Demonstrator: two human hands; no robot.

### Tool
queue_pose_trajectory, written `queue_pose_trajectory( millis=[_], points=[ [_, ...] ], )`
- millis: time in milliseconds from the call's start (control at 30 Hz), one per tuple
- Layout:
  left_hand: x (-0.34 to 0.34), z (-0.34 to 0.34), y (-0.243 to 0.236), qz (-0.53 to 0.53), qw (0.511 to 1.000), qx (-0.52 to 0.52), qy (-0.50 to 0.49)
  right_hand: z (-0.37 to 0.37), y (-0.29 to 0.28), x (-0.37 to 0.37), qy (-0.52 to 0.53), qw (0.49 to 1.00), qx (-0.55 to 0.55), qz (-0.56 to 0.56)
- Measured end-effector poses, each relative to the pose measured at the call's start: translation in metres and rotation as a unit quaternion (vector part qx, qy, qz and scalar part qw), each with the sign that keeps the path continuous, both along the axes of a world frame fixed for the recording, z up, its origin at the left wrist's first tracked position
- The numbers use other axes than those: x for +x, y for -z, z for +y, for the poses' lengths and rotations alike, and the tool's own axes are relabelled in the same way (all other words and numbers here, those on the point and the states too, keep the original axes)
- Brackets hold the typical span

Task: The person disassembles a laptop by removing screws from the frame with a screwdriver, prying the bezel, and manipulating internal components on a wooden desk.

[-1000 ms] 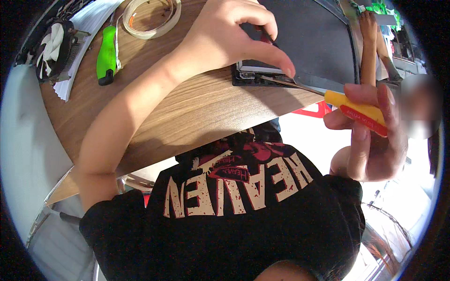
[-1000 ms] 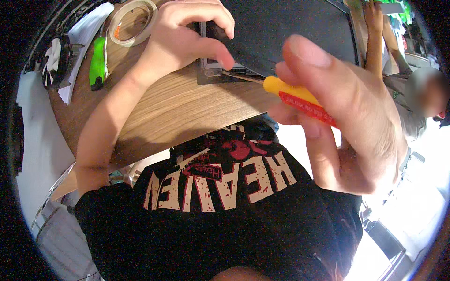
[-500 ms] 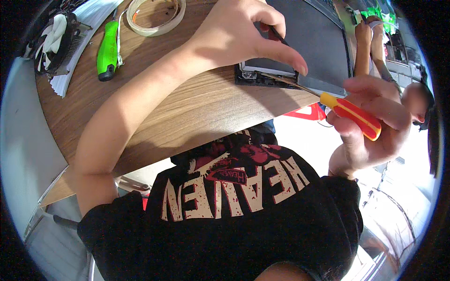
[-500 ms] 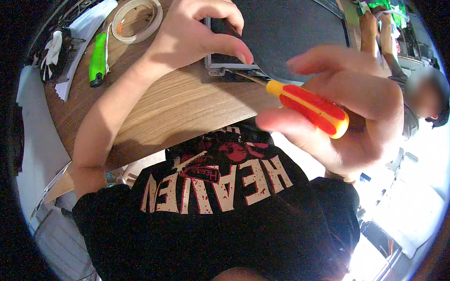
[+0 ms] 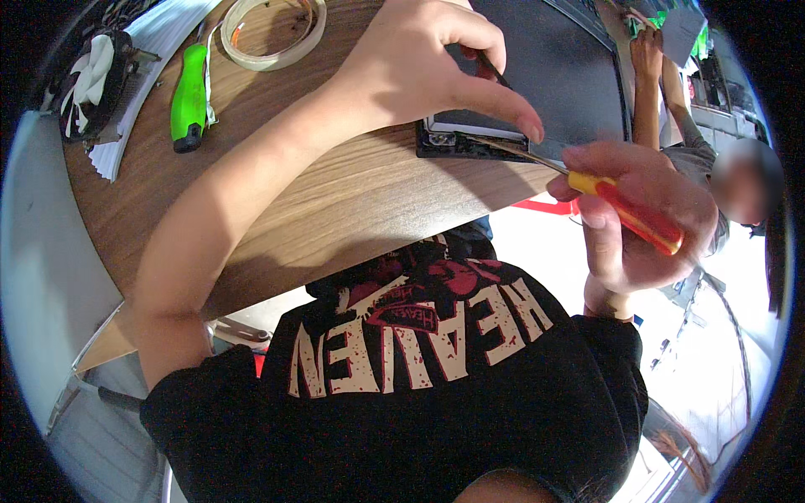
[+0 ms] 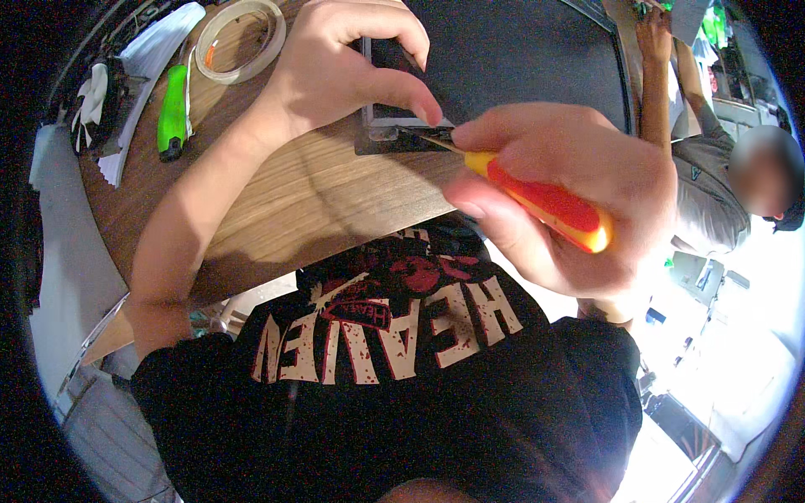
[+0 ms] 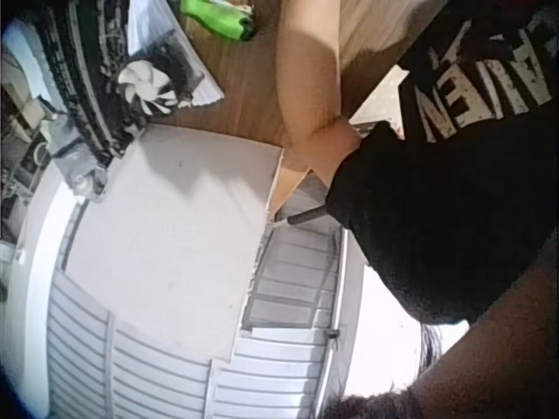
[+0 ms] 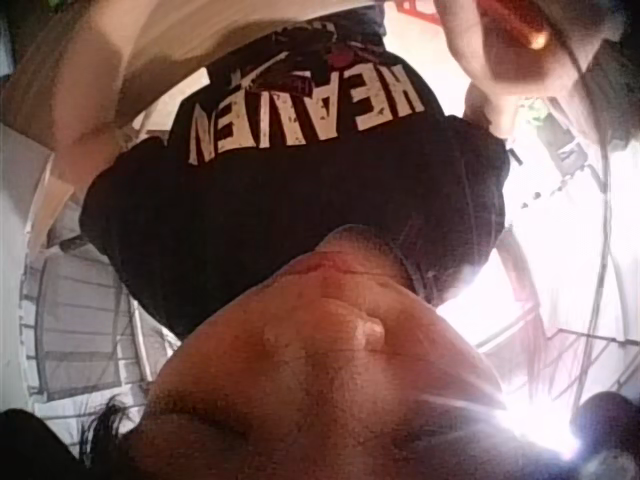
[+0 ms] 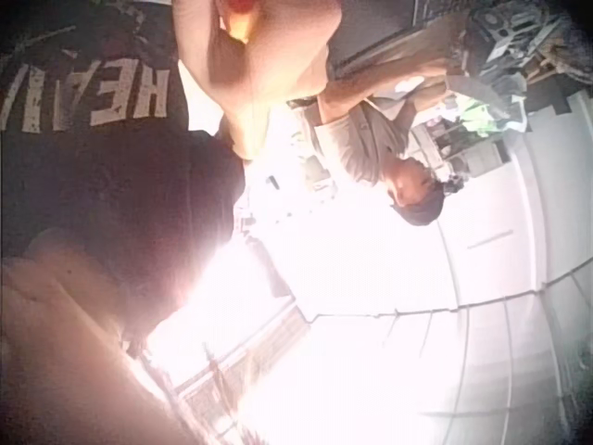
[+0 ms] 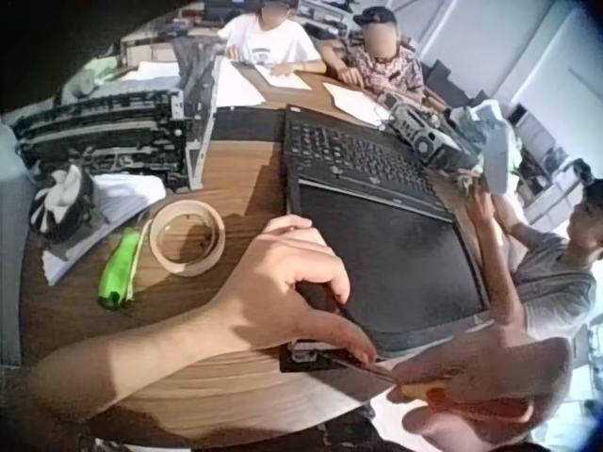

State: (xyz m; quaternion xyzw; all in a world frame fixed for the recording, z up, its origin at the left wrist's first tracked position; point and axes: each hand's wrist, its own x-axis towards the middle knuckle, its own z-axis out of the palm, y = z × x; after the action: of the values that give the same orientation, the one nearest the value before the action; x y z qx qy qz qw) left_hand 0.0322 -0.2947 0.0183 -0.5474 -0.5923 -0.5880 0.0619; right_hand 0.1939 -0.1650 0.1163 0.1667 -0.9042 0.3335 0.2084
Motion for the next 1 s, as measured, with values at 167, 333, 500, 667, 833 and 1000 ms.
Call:
queue_pose_trajectory(
  millis=[167,333,500,667,833,1000],
  points=[
    [0.002,0.0,-0.004,-0.008,1.0,-0.003,0.013,0.004,-0.003,0.005,0.022,0.999,-0.035,0.033],
    [0.003,0.0,-0.003,-0.027,1.0,-0.005,0.015,0.008,0.001,-0.001,0.034,0.997,-0.054,0.05],
    [0.001,0.003,0.005,-0.036,0.999,0.033,0.013,0.009,0.007,-0.007,0.036,0.994,-0.084,0.059],
    [0.002,-0.003,-0.003,-0.026,1.0,-0.004,0.009,0.01,0.01,-0.01,0.041,0.993,-0.1,0.05],
    [0.004,-0.002,-0.002,-0.019,1.0,-0.002,-0.002,0.014,0.01,-0.012,0.032,0.995,-0.075,0.048],
    [0.002,0.0,0.0,-0.024,1.0,-0.011,0.006,0.013,0.013,-0.014,0.035,0.994,-0.082,0.063]
  ],
)
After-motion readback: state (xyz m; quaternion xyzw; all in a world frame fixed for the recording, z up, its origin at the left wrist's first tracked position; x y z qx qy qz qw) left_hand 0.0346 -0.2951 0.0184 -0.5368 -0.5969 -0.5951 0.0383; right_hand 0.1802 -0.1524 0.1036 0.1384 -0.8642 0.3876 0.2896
